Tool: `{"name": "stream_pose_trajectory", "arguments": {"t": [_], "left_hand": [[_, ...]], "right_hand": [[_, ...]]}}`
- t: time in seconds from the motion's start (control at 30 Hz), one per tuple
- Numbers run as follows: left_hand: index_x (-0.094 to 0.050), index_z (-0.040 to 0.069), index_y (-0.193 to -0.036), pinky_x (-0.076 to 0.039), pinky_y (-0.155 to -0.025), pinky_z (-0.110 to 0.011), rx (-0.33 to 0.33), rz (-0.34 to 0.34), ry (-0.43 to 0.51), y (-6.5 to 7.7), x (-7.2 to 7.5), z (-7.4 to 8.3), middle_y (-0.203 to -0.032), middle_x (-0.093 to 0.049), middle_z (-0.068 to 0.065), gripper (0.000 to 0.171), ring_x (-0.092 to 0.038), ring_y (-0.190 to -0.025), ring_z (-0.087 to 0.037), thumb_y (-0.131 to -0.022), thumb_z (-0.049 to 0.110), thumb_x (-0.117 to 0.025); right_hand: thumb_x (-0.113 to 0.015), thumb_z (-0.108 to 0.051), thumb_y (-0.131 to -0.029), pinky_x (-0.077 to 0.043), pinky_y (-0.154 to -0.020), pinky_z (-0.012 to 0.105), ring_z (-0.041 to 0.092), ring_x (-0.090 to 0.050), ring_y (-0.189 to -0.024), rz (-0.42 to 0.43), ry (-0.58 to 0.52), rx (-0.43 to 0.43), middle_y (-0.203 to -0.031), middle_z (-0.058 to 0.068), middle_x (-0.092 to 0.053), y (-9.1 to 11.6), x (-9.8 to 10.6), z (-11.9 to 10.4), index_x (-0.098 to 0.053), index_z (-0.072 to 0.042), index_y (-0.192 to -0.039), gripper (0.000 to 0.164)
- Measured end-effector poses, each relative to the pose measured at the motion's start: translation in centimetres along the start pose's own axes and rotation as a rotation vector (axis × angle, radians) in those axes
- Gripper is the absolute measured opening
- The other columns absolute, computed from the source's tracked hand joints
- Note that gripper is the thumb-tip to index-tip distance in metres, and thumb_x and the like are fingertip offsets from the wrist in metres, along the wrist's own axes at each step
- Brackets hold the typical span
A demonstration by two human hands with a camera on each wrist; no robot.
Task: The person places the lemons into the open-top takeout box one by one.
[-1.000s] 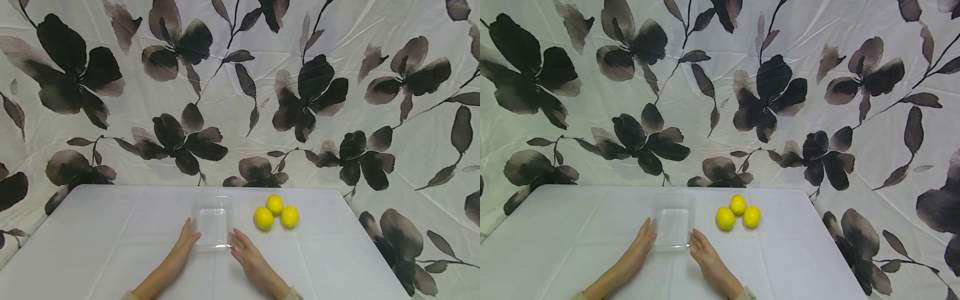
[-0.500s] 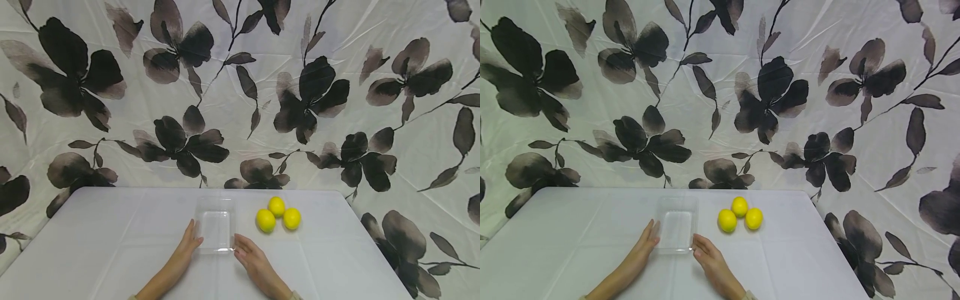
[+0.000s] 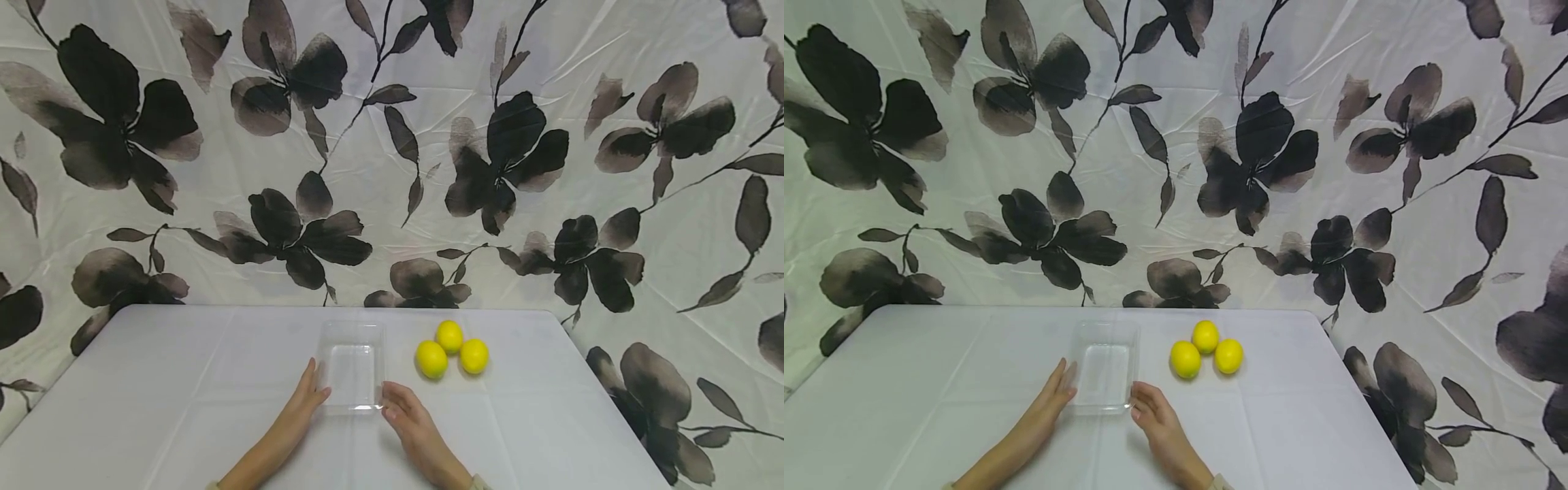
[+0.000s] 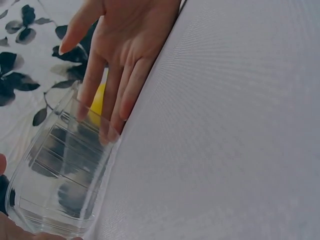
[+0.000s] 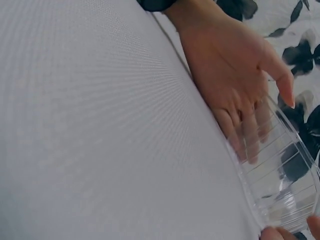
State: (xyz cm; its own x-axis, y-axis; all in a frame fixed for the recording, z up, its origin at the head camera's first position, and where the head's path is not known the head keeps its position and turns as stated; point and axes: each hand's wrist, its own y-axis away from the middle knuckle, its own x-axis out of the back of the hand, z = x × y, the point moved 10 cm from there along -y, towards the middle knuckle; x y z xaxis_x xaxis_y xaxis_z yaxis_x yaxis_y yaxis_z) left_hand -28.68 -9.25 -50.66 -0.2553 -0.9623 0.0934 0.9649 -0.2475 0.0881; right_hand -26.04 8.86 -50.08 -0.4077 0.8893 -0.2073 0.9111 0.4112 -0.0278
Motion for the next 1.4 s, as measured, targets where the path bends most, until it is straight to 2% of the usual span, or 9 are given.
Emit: {"name": "stream_pose_trajectory", "arguments": {"t": [0.2,0.37,0.47,0.6,0.7,0.8,1.07,1.23,1.4], "left_hand": [[0.011,0.007,-0.158,-0.001,-0.118,-0.059,-0.009,0.019,-0.036,0.4,0.6,1.0,-0.164,0.003,-0.021,0.082,0.003,-0.149,-0.042,-0.104,0.033,-0.046],[0.009,0.002,-0.157,-0.008,-0.118,-0.057,-0.097,0.031,-0.115,0.8,2.0,3.5,-0.164,0.001,-0.024,0.08,-0.002,-0.148,-0.046,-0.104,0.025,-0.047],[0.004,0.0,-0.157,-0.007,-0.118,-0.059,-0.171,0.055,-0.247,0.9,3.0,5.3,-0.163,0.0,-0.025,0.081,-0.002,-0.148,-0.046,-0.103,0.023,-0.051],[-0.006,-0.004,-0.157,-0.003,-0.115,-0.066,-0.284,0.101,-0.528,1.0,3.9,7.5,-0.162,-0.005,-0.027,0.087,0.0,-0.148,-0.047,-0.098,0.03,-0.06],[-0.01,-0.008,-0.155,0.0,-0.117,-0.064,-0.353,0.116,-0.703,1.0,4.0,8.5,-0.162,-0.006,-0.028,0.092,0.004,-0.149,-0.045,-0.096,0.038,-0.063],[-0.014,-0.007,-0.155,0.001,-0.119,-0.059,-0.377,0.12,-0.837,0.9,3.8,8.7,-0.162,-0.008,-0.026,0.094,0.002,-0.15,-0.042,-0.095,0.047,-0.062],[-0.028,-0.007,-0.152,-0.013,-0.119,-0.059,-0.425,0.118,-1.114,0.5,2.1,7.9,-0.16,-0.024,-0.024,0.105,-0.013,-0.149,-0.041,-0.086,0.069,-0.059],[-0.024,-0.006,-0.154,-0.011,-0.12,-0.055,-0.412,0.099,-1.136,0.1,1.1,6.7,-0.162,-0.02,-0.022,0.115,-0.011,-0.15,-0.038,-0.081,0.077,-0.057],[-0.026,-0.009,-0.152,-0.015,-0.12,-0.054,-0.409,0.105,-1.106,0.0,0.6,5.9,-0.161,-0.019,-0.024,0.117,-0.015,-0.149,-0.04,-0.08,0.078,-0.057]], "right_hand": [[-0.049,-0.016,-0.105,-0.044,-0.105,0.025,0.039,-0.049,-0.131,0.265,0.229,0.136,-0.141,0.028,-0.047,0.2,2.4,-2.0,-0.039,0.009,-0.14,0.045],[-0.058,-0.012,-0.1,-0.051,-0.093,0.023,0.031,-0.062,-0.112,0.46,0.388,0.255,-0.12,0.02,-0.063,0.9,3.9,-5.3,-0.058,0.004,-0.121,0.026],[-0.06,-0.006,-0.098,-0.053,-0.091,0.023,0.027,-0.063,-0.107,0.521,0.425,0.333,-0.113,0.016,-0.066,0.9,4.8,-7.7,-0.064,0.001,-0.113,0.017],[-0.058,-0.003,-0.098,-0.051,-0.093,0.021,0.023,-0.062,-0.106,0.555,0.402,0.408,-0.113,0.016,-0.067,0.2,6.4,-10.0,-0.065,0.003,-0.111,0.016],[-0.056,-0.005,-0.1,-0.05,-0.096,0.021,0.021,-0.062,-0.107,0.596,0.326,0.42,-0.115,0.019,-0.066,-0.7,8.4,-10.5,-0.064,0.005,-0.112,0.018],[-0.054,-0.005,-0.1,-0.05,-0.097,0.024,0.021,-0.063,-0.108,0.636,0.242,0.418,-0.116,0.022,-0.066,-1.5,10.0,-10.3,-0.064,0.007,-0.111,0.019],[-0.052,0.002,-0.099,-0.045,-0.102,0.021,0.024,-0.057,-0.119,0.573,0.204,0.392,-0.124,0.022,-0.065,-2.7,11.1,-8.3,-0.064,0.007,-0.118,0.023],[-0.053,0.004,-0.098,-0.04,-0.109,0.026,0.026,-0.051,-0.128,0.492,0.215,0.363,-0.131,0.02,-0.062,-3.4,11.0,-6.9,-0.063,0.006,-0.124,0.028],[-0.054,0.005,-0.097,-0.035,-0.112,0.026,0.028,-0.049,-0.133,0.441,0.333,0.365,-0.134,0.015,-0.062,-3.7,10.4,-6.4,-0.064,0.006,-0.123,0.028]]}}
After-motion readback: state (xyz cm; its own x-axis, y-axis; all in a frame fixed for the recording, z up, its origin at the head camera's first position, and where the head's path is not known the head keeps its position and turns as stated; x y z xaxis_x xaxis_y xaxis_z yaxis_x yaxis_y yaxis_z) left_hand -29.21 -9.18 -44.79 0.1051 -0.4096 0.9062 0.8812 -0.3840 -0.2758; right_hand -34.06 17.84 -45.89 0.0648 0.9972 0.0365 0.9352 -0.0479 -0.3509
